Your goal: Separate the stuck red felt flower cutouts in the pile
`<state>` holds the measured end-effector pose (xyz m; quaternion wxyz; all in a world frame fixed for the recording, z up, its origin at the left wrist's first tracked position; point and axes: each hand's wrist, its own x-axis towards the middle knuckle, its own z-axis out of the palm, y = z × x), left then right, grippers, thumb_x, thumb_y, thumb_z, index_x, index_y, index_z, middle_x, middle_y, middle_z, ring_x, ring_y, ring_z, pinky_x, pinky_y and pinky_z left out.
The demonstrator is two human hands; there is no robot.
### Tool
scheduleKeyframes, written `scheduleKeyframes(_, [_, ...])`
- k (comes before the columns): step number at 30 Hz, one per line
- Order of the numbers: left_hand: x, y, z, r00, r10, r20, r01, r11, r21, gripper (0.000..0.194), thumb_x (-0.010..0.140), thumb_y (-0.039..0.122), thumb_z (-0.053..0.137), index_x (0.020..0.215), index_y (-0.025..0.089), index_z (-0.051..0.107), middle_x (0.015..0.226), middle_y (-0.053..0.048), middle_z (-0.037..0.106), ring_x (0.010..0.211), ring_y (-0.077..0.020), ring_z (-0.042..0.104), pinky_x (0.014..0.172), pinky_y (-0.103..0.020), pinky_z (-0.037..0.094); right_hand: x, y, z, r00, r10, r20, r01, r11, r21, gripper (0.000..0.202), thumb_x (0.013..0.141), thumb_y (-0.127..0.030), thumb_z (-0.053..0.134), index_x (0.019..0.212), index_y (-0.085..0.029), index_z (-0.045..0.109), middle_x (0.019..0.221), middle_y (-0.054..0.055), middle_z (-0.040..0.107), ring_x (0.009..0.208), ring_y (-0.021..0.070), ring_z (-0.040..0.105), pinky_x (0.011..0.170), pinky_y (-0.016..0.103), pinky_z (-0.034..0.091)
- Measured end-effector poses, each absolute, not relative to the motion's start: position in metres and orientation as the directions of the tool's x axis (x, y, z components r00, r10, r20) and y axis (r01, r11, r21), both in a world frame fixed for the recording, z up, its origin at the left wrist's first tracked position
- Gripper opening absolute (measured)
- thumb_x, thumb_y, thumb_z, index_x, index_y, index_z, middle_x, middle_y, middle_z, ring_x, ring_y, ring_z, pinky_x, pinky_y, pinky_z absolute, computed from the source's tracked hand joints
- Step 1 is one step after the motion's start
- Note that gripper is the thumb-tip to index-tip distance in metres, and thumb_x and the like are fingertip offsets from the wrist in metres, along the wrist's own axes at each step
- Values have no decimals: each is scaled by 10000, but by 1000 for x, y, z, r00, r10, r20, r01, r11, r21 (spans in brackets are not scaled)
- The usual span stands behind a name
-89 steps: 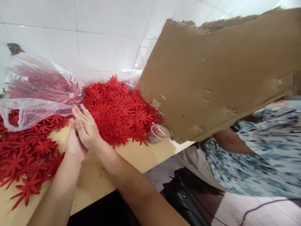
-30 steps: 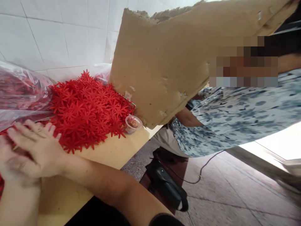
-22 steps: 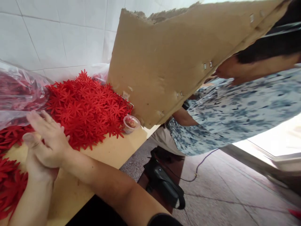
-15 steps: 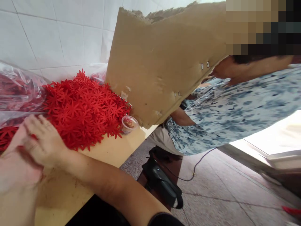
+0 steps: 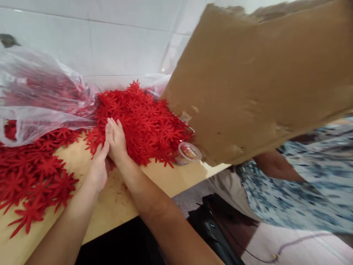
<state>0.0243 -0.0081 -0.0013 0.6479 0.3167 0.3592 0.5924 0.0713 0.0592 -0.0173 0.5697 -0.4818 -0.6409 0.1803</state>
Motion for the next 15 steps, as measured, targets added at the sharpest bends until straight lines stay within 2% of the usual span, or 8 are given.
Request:
scheduleKeyframes(3, [12, 0, -7, -100, 959, -265, -628, 145, 764, 217, 784, 337, 509, 915, 202, 617, 1041, -31, 664, 1067, -179, 566, 870, -309, 479, 70, 51, -18, 22, 793, 609, 371, 559, -741, 538, 870, -501, 248, 1106, -149, 580, 1182, 117, 594, 1186, 208, 463, 1060, 415, 287])
scheduleKeyframes(7, [-4, 5, -9, -152, 941, -303, -687, 120, 717, 96, 737, 240, 542, 745, 172, 608, 764, -11, 676, 859, -152, 631, 777, -271, 499, 68, 39, -15, 9, 744, 668, 333, 628, -703, 424, 888, -444, 276, 971, -213, 621, 1012, 71, 651, 1014, 182, 543, 959, 386, 376])
scheduleKeyframes(9, [-6, 5, -9, -143, 947, -287, -694, 111, 712, 63, 689, 193, 583, 742, 164, 600, 732, 0, 659, 796, -134, 627, 780, -271, 488, 71, 40, -17, 48, 762, 646, 337, 597, -728, 424, 881, -459, 287, 914, -207, 626, 951, 75, 654, 957, 185, 554, 926, 390, 391])
scheduleKeyframes(11, [-8, 6, -9, -160, 957, -242, -674, 73, 735, 144, 643, 138, 611, 784, 161, 598, 750, 8, 645, 771, -113, 609, 801, -270, 468, 75, 43, -19, 92, 799, 594, 290, 549, -784, 422, 868, -483, 309, 888, -196, 618, 934, 80, 650, 929, 182, 563, 899, 386, 410])
scheduleKeyframes(15, [-20, 11, -15, -347, 936, -59, -509, -135, 850, 305, 605, 48, 600, 885, 169, 599, 758, 27, 602, 722, -74, 556, 803, -246, 431, 77, 43, -19, 96, 879, 468, 76, 462, -884, 375, 821, -511, 407, 876, -187, 587, 922, 80, 644, 884, 160, 595, 827, 339, 464])
